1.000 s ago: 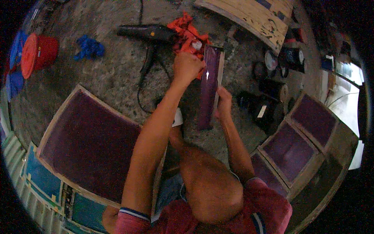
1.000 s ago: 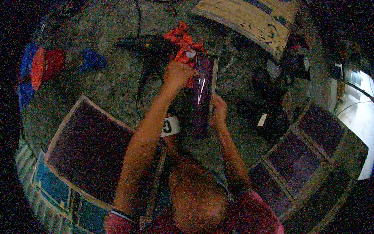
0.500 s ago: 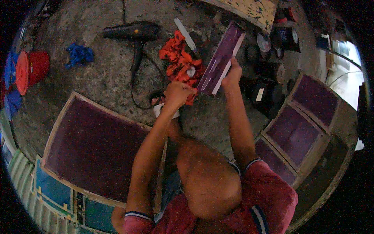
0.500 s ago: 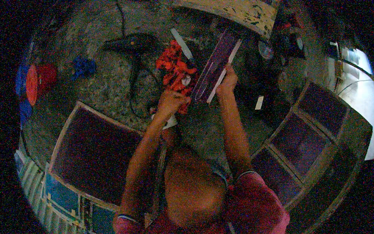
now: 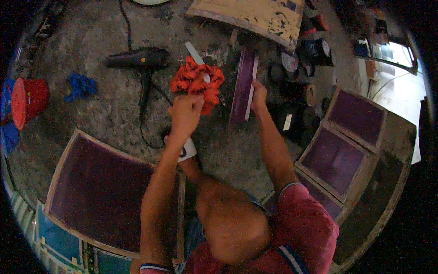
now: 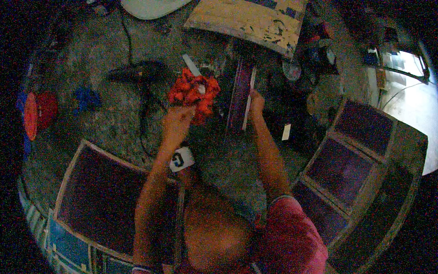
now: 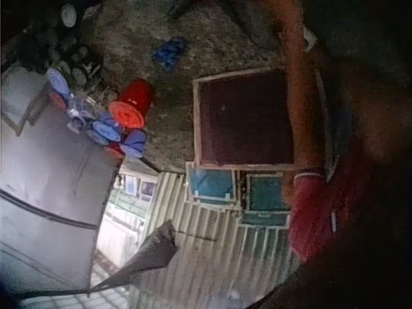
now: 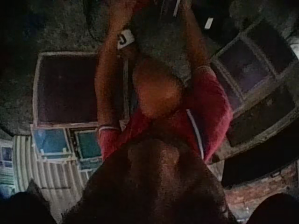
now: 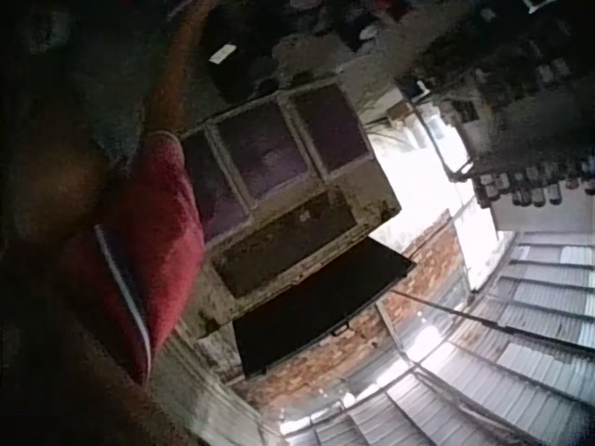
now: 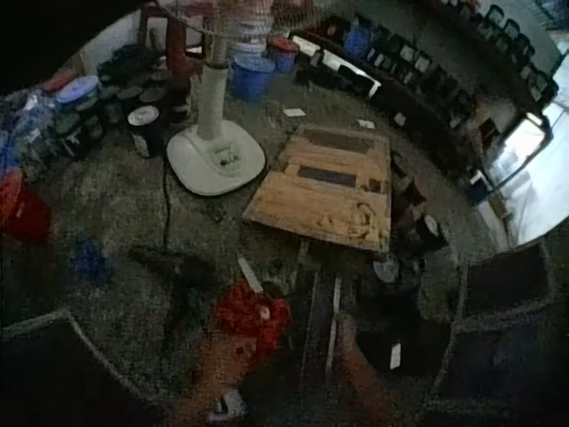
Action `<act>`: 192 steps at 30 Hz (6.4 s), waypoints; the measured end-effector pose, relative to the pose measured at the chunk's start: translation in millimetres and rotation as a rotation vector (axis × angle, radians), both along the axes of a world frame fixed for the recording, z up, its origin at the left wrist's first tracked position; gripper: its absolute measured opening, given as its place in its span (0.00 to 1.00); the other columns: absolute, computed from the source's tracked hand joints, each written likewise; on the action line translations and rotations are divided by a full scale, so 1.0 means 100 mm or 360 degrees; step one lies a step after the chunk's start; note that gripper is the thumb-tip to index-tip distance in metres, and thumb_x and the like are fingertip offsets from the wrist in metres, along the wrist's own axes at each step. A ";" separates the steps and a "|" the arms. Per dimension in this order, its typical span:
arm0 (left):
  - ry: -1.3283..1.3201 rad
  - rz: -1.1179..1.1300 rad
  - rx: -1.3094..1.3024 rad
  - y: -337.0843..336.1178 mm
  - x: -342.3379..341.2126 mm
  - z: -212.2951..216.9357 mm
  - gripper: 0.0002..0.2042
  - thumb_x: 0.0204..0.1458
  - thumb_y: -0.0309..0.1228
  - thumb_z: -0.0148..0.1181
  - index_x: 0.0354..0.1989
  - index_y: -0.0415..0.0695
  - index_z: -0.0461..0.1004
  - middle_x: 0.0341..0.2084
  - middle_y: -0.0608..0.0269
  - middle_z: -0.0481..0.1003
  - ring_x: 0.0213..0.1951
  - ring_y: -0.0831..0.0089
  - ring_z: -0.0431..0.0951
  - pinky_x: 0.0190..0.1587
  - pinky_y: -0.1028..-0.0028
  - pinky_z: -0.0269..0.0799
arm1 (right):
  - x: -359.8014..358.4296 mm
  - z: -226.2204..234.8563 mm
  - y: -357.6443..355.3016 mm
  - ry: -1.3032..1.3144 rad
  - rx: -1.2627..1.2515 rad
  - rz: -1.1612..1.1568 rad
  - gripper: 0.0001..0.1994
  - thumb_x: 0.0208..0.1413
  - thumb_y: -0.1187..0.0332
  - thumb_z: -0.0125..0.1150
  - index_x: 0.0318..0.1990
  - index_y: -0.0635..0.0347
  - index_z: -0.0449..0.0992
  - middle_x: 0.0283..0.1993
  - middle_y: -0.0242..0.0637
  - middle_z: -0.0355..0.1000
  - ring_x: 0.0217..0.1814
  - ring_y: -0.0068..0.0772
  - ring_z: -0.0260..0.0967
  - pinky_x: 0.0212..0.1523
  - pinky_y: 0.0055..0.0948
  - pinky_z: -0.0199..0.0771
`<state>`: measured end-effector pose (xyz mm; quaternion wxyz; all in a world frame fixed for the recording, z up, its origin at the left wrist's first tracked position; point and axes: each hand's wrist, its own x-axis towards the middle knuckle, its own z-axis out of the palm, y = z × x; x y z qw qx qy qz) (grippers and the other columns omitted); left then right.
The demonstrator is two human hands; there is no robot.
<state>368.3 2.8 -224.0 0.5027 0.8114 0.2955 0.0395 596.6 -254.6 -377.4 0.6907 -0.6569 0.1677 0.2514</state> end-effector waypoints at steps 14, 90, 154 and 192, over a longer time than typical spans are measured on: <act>0.0155 0.0719 -0.0284 0.22 -1.33 1.81 0.14 0.48 0.23 0.58 0.45 0.38 0.75 0.44 0.55 0.74 0.48 0.67 0.72 0.54 0.70 0.64 | 1.21 0.39 0.49 -0.0880 -0.0963 -0.0090 0.11 0.55 0.64 0.54 0.38 0.61 0.78 0.36 0.42 0.76 0.35 0.42 0.73 0.36 0.40 0.72; 0.0456 0.2609 -0.0366 0.01 -3.61 2.21 0.26 0.55 0.60 0.42 0.31 0.48 0.72 0.21 0.67 0.67 0.24 0.71 0.66 0.28 0.68 0.63 | -2.84 1.01 4.37 -0.1470 -0.0154 0.2264 0.16 0.53 0.56 0.54 0.35 0.61 0.77 0.28 0.45 0.74 0.31 0.44 0.72 0.33 0.40 0.69; 0.0248 0.2488 -0.0421 -0.05 -3.54 2.50 0.23 0.62 0.44 0.39 0.37 0.33 0.71 0.30 0.59 0.73 0.34 0.73 0.69 0.41 0.72 0.65 | -3.40 1.03 4.67 -0.0715 -0.0431 0.2199 0.12 0.50 0.65 0.57 0.38 0.61 0.78 0.26 0.35 0.75 0.24 0.25 0.70 0.25 0.28 0.69; 0.0072 0.2079 0.0124 0.01 -3.42 2.45 0.21 0.61 0.39 0.41 0.31 0.31 0.72 0.30 0.46 0.70 0.38 0.53 0.68 0.44 0.62 0.61 | -4.36 3.74 4.28 -0.1993 0.0961 0.2235 0.08 0.54 0.68 0.56 0.37 0.61 0.78 0.26 0.39 0.74 0.27 0.25 0.69 0.30 0.28 0.68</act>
